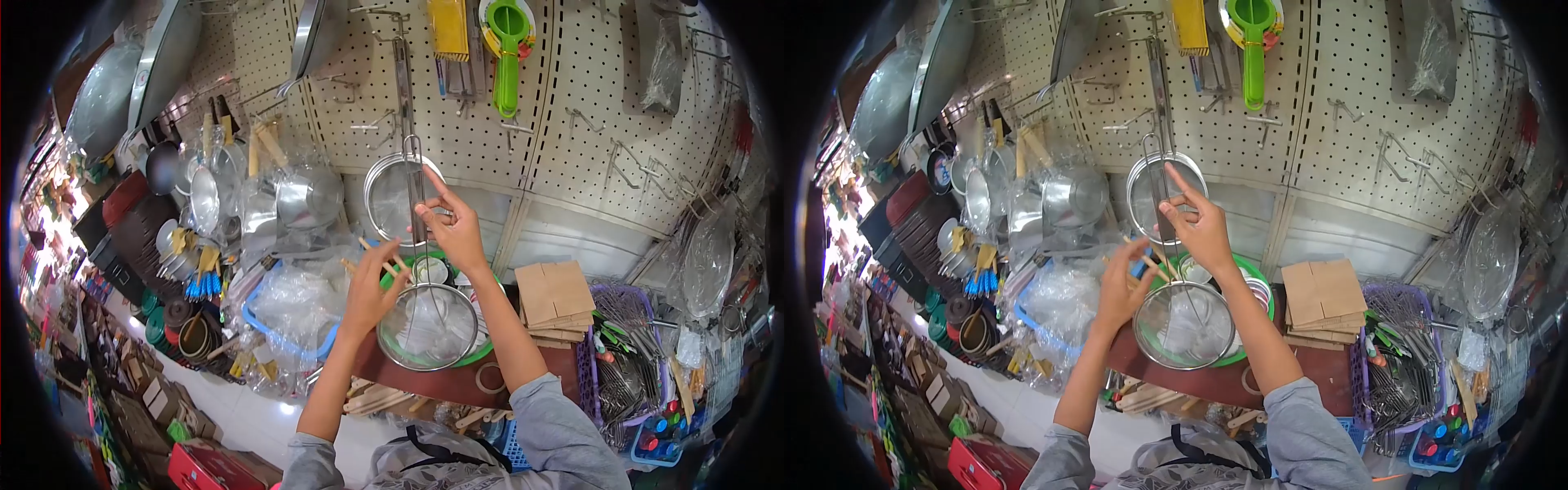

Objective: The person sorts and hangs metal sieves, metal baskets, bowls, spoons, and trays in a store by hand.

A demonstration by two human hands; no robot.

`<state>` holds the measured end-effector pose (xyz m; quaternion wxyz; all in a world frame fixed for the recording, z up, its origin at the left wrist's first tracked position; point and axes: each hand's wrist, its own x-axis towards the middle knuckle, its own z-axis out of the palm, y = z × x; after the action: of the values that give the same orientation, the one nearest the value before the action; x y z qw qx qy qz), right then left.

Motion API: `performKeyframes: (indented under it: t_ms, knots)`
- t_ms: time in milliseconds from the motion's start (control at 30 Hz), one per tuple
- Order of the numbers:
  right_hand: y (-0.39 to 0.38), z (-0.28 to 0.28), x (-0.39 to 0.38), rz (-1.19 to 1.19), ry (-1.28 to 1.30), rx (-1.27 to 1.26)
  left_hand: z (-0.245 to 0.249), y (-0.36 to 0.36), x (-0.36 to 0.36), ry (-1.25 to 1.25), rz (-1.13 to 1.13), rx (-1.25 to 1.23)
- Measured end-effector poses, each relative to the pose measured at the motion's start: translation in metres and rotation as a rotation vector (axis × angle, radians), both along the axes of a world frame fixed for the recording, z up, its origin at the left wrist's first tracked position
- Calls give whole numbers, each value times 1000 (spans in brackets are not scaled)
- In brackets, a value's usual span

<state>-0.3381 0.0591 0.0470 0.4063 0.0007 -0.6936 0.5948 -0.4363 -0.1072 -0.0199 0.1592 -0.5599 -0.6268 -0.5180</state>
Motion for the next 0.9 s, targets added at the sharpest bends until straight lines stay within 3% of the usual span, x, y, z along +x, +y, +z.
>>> performKeyframes:
  t_ms: [133,233,633,900]
  knots:
    - [4,12,-17,-126,-8,116,59,36,-11,-130,-72,214]
    - [0,26,-30,-172,83,164,93,55,-29,-82,-130,268]
    - [25,106,-85,-326,214,459,181,89,-91,79,-119,321]
    - [38,141,-111,-392,231,548,212,110,-119,106,-143,383]
